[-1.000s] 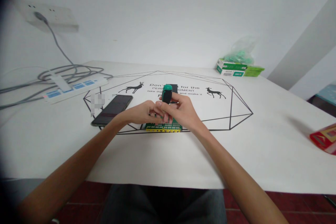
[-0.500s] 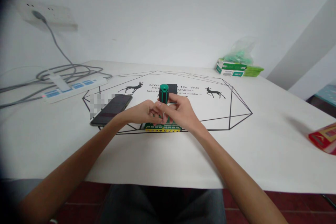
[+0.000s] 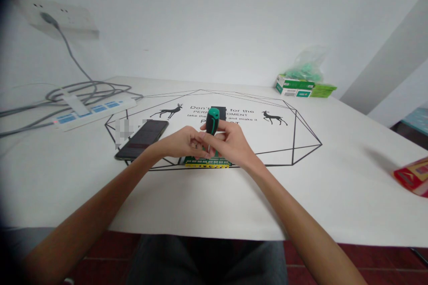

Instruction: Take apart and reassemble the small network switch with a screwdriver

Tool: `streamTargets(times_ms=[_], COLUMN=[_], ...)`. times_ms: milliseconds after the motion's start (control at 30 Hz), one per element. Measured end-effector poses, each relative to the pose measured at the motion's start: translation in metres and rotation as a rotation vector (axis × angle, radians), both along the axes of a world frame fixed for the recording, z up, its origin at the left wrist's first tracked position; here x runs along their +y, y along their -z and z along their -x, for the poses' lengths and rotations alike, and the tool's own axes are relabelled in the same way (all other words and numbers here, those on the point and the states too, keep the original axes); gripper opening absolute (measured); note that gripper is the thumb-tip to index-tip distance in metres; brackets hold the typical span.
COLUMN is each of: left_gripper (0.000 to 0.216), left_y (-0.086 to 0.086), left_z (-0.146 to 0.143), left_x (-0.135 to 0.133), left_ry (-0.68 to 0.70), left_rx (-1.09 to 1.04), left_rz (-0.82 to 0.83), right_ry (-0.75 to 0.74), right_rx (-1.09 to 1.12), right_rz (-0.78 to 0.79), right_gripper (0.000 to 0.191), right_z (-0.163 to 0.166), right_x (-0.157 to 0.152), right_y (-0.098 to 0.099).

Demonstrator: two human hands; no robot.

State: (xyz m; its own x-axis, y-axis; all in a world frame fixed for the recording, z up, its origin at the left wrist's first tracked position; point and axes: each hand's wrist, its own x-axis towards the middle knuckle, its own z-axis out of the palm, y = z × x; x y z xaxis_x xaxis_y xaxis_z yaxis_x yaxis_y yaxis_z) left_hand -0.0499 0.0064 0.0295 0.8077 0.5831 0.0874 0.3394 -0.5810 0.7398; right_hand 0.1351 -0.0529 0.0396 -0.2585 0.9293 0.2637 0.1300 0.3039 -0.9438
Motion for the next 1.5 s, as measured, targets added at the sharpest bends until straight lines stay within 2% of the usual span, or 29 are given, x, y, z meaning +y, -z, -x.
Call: streamTargets(times_ms=[133, 633, 867, 1200, 1500], left_gripper=[0.022, 0.019, 0.027, 0.025, 0.025], left_y=[0.0005, -0.0009, 0.0010, 0.0052, 0.0049], left_z=[0.0010, -0.0019, 0.0003, -0.0011, -0.0009], left_x=[-0.0014, -0.0040, -0.0020, 0.0011, 0.0003], left_ry=[0.060, -0.069, -0.042, -0.023, -0.026], left_rx=[-0.015, 0.004, 0.002, 0.005, -0.012], left_rz=[0.056, -0.034, 0.039, 0.032, 0.039], right_ry=[0.000, 0.023, 0.064, 0.087, 0.089], right_rx=[0.011, 0.060, 0.103, 0.030, 0.056], right_rz=[-0.010, -0.026, -0.024, -0.011, -0.031], right_gripper=[0.032, 0.033, 0.037, 0.039, 0.038], right_z=[0.0008, 0.0002, 0.0023, 0.0032, 0.0039], right_x=[-0.0008, -0.0004, -0.0001, -0.0004, -0.0019], right_y=[-0.0023, -0.0006, -0.0048, -0.0032, -0.0051])
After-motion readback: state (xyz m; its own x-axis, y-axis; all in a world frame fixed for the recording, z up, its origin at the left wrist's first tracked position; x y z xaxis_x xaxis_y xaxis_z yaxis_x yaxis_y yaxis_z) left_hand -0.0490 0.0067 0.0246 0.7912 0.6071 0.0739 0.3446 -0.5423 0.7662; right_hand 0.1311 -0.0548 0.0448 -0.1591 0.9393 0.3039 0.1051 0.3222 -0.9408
